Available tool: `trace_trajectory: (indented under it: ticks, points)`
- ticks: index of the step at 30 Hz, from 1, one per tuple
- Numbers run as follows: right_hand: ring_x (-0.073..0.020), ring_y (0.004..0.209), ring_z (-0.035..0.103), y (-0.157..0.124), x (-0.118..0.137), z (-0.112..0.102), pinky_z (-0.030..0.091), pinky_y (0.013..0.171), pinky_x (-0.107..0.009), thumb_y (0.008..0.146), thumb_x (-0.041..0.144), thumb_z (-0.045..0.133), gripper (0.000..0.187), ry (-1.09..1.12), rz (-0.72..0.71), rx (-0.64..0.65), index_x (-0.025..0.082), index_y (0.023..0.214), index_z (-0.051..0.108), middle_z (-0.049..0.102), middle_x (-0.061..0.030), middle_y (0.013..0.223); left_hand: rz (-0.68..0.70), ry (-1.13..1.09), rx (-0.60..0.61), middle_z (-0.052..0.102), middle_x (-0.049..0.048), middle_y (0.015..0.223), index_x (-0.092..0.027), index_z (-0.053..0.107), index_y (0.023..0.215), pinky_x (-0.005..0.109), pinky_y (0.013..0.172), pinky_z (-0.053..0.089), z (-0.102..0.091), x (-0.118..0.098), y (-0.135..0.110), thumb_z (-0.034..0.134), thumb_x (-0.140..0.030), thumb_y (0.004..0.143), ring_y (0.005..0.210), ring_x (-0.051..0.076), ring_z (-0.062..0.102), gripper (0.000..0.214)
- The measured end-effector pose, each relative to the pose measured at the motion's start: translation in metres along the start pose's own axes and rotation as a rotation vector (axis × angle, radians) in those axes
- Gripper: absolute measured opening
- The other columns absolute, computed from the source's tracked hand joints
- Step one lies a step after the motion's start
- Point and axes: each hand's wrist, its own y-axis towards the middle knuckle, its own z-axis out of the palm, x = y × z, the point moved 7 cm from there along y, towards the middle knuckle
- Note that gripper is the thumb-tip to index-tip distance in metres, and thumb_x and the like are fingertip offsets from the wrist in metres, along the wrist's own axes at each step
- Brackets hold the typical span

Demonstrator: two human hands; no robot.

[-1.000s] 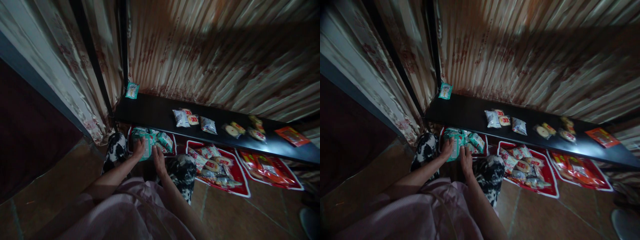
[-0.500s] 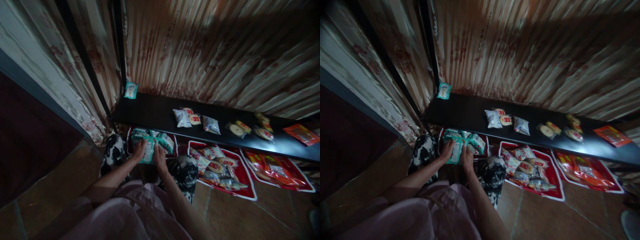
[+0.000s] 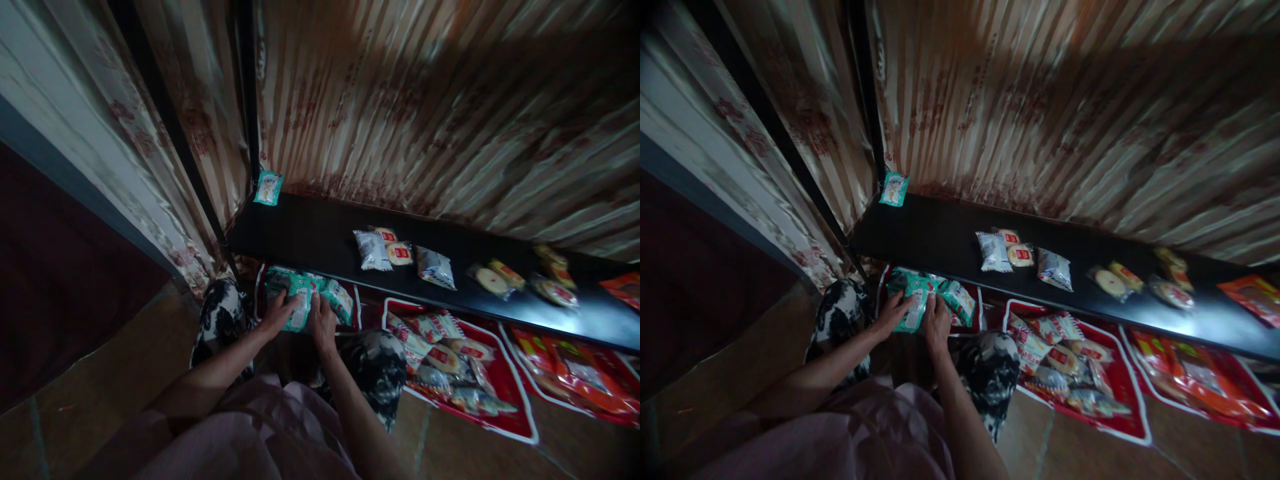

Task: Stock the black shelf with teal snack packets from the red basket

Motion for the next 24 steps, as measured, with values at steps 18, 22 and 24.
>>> trace_trajectory:
  ticks: [18,22,24]
  points:
    - [-0.0238,0.085,0.057,-0.003,0.036,-0.020,0.045,0.075,-0.037,0.088,0.043,0.038,0.035,0.023,-0.371,-0.154,0.018,0.096,0.061,0.061,-0.0106,0.091,0.115,0.314,-0.150,0.062,0.0146,0.120,-0.016,0.043,0.129,0.035,0.094,0.042,0.001,-0.033,0.000,0.047,-0.051,0.083,0.113,0.027,0.058,0.058]
    - [-0.0242,0.091,0.059,-0.003,0.036,-0.015,0.045,0.082,-0.038,0.089,0.049,0.038,0.040,0.086,-0.337,-0.093,0.018,0.102,0.060,0.064,-0.0115,0.097,0.110,0.304,-0.153,0.063,0.0137,0.117,-0.018,0.043,0.127,0.034,0.092,0.043,0.000,-0.043,-0.005,0.049,-0.052,0.082,0.111,0.026,0.059,0.057]
    - [-0.0247,0.093,0.060,-0.004,0.037,-0.013,0.045,0.084,-0.039,0.088,0.053,0.039,0.044,0.100,-0.306,-0.076,0.018,0.104,0.061,0.065,-0.0120,0.100,0.116,0.305,-0.152,0.063,0.0126,0.116,-0.019,0.044,0.125,0.035,0.093,0.042,-0.001,-0.047,-0.008,0.049,-0.052,0.081,0.112,0.025,0.058,0.056]
